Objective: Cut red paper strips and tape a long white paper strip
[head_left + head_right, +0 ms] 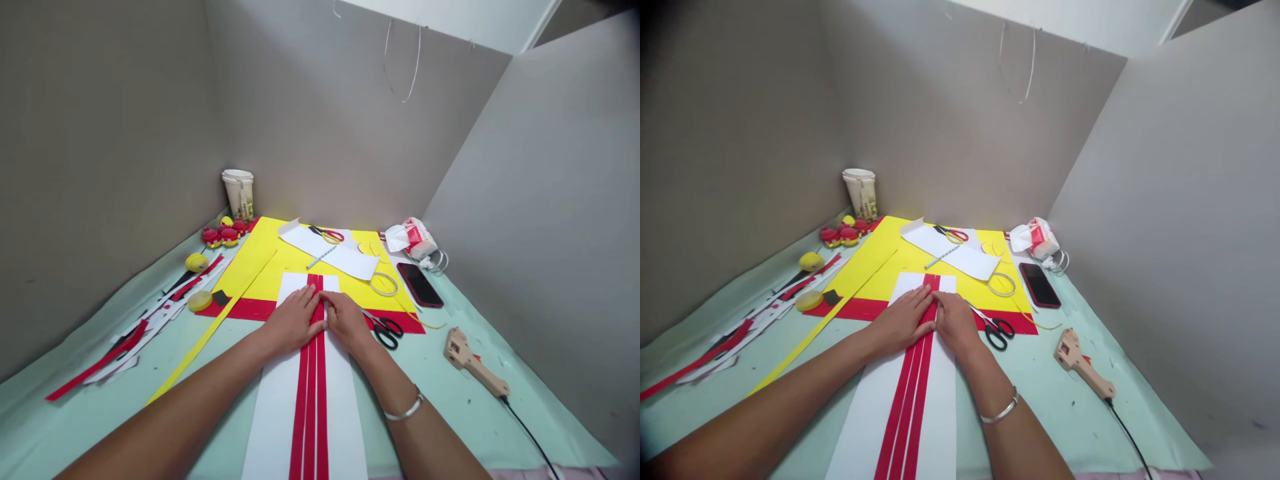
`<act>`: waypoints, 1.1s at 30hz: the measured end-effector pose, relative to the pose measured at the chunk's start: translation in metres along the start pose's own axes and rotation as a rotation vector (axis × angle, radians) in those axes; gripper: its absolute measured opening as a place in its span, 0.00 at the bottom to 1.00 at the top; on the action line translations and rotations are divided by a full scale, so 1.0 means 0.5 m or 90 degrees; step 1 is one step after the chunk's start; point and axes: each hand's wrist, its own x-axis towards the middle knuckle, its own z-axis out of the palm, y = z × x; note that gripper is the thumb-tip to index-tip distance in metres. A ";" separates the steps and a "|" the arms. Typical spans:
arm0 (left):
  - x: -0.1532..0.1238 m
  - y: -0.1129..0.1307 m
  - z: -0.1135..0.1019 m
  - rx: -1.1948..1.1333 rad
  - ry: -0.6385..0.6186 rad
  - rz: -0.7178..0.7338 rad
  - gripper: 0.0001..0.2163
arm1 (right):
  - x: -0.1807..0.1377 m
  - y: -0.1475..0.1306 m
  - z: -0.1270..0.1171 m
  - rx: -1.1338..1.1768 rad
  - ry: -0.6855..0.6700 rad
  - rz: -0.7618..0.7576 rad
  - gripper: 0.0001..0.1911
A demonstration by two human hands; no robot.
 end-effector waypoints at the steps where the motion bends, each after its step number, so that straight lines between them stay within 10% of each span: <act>1: 0.000 -0.001 0.000 -0.003 0.003 0.001 0.34 | 0.000 -0.001 0.000 -0.001 0.000 -0.001 0.22; 33: -0.022 -0.001 -0.003 -0.016 -0.005 0.012 0.37 | -0.004 -0.003 0.002 0.003 0.010 0.000 0.21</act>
